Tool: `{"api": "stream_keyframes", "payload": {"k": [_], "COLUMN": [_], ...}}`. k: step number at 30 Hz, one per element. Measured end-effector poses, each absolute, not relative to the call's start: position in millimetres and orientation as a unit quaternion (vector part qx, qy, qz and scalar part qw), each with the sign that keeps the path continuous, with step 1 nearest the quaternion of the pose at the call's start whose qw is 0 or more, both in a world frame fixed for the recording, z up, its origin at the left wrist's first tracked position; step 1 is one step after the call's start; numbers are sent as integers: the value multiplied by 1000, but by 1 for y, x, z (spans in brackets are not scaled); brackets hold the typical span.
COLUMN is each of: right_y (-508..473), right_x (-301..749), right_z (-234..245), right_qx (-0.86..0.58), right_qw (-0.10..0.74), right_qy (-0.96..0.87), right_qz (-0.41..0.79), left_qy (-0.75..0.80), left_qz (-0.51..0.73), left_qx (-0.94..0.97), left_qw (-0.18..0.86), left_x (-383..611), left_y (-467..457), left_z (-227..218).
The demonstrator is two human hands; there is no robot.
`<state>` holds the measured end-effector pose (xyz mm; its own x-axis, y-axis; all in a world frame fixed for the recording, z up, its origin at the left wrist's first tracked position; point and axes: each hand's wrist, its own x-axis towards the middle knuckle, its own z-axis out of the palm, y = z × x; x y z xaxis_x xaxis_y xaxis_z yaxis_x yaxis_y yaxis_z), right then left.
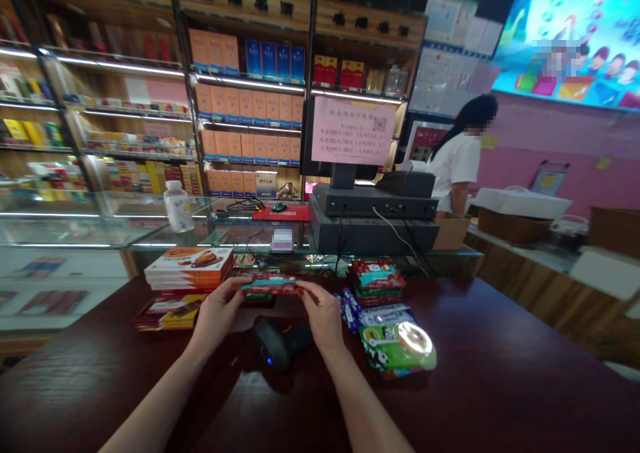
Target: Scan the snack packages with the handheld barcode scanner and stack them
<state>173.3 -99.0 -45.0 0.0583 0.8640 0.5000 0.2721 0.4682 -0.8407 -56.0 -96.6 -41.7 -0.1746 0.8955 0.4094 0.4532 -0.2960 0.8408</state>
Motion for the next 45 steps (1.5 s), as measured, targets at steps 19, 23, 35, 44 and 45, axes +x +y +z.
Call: {"api": "stream_keyframes", "payload": {"k": [19, 23, 35, 44, 45], "right_y": [-90, -86, -50, -40, -39], "right_x": [164, 160, 133, 122, 121], "right_z": [-49, -49, -51, -51, -49], "right_qx": [-416, -439, -476, -489, -489], "right_qw": [563, 510, 414, 356, 352], "right_qy": [-575, -629, -700, -733, -737], "right_qz": [423, 389, 335, 313, 306], "left_qy": [467, 486, 604, 651, 660], "left_qz": [489, 483, 384, 275, 262], "left_qx": [668, 691, 695, 707, 703], "left_qw": [312, 231, 61, -23, -34], "left_x": [-60, -65, -81, -82, -81], "left_y": [-88, -83, -83, -95, -97], "left_z": [-49, -61, -69, -55, -53]}}
